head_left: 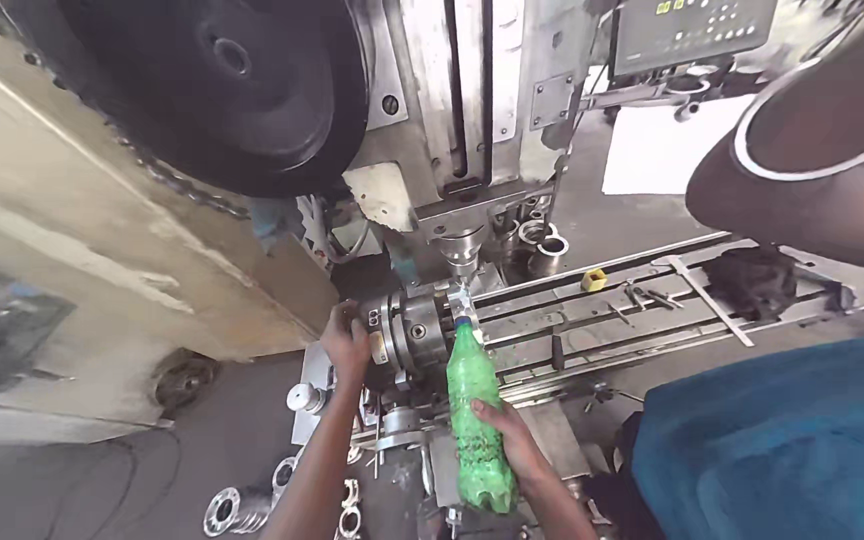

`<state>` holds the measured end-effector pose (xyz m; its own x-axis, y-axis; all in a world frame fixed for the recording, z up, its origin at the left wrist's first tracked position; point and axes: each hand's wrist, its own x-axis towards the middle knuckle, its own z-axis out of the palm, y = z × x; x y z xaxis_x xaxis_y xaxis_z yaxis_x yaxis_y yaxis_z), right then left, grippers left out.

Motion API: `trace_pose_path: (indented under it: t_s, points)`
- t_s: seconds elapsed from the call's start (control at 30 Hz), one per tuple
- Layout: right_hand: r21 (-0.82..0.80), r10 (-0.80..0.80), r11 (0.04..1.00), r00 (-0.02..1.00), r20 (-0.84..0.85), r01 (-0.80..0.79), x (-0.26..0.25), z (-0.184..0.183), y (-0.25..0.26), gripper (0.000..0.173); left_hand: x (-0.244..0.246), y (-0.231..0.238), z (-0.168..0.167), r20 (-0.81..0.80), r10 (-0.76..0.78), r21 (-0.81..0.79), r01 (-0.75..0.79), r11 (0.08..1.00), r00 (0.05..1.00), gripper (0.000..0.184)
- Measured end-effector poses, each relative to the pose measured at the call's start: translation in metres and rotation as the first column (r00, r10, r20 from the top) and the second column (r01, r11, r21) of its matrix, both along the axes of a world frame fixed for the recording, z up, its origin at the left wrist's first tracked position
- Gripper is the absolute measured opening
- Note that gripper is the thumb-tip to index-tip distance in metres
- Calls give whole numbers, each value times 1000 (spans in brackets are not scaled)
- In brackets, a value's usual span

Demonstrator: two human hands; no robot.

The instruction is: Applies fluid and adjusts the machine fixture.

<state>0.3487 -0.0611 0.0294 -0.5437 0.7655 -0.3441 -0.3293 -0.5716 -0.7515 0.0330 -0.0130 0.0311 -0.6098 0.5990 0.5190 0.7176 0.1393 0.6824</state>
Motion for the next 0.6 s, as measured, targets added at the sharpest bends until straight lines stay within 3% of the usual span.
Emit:
trace_pose_path:
  t_s: [0.6]
  points:
    - [-24, 37, 999, 999, -33, -38, 5, -4, -8, 70, 1, -2, 1, -27, 25, -28, -26, 999, 999, 33]
